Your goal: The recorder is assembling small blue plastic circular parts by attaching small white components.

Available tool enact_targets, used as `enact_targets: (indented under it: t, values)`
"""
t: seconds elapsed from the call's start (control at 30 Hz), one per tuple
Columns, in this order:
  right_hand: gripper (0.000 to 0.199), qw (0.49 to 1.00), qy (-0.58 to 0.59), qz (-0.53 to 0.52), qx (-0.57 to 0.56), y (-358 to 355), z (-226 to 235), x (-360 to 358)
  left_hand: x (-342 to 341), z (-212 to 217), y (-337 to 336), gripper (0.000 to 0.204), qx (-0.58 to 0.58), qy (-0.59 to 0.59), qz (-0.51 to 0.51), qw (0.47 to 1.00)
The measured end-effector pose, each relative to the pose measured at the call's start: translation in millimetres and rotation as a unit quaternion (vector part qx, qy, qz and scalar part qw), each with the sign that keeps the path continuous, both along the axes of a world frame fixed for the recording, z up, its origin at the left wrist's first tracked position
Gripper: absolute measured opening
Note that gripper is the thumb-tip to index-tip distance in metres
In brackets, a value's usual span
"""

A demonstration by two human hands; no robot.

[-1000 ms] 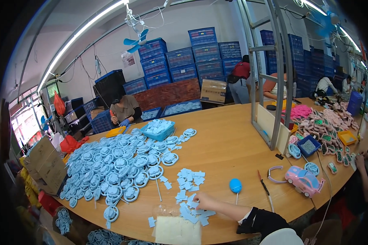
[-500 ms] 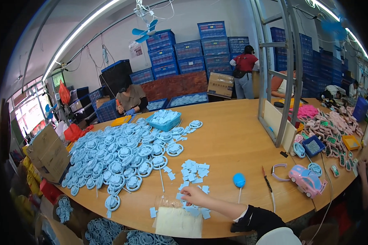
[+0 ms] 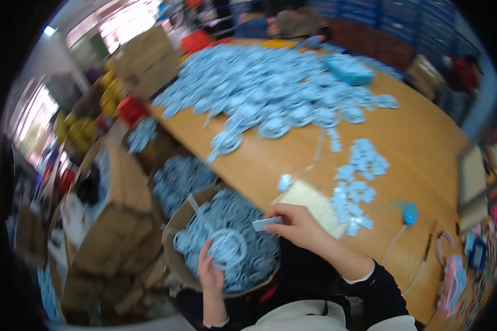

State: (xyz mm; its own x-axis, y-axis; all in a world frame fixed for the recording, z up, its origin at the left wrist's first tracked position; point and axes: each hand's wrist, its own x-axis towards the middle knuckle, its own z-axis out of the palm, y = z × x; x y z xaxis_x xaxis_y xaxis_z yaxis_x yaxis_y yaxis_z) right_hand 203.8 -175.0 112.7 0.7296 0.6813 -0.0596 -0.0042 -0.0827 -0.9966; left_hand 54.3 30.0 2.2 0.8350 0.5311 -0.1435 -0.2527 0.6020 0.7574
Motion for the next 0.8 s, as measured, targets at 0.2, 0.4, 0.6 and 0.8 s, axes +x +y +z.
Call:
enact_targets:
  t: [0.2, 0.4, 0.6, 0.8]
  values:
    - [0.014, 0.998, -0.003, 0.067, 0.011, 41.8, -17.2, -33.8, -12.1, 13.1, -8.6, 0.058, 0.233, -0.001, 0.008, 0.972]
    - [0.021, 0.993, -0.055, 0.107, -0.018, 50.4, -20.9, -47.9, -20.7, 29.6, -23.4, 0.069, 0.324, -0.024, -0.001, 0.946]
    - [0.026, 0.990, -0.081, 0.103, -0.050, 50.1, -21.8, -48.5, -20.7, 20.4, -24.8, 0.068, 0.399, 0.020, 0.006, 0.917]
    - [0.030, 0.994, 0.026, 0.105, 0.006, 52.3, -21.3, -47.3, -21.1, 20.2, -26.1, 0.063, 0.409, 0.016, 0.007, 0.913]
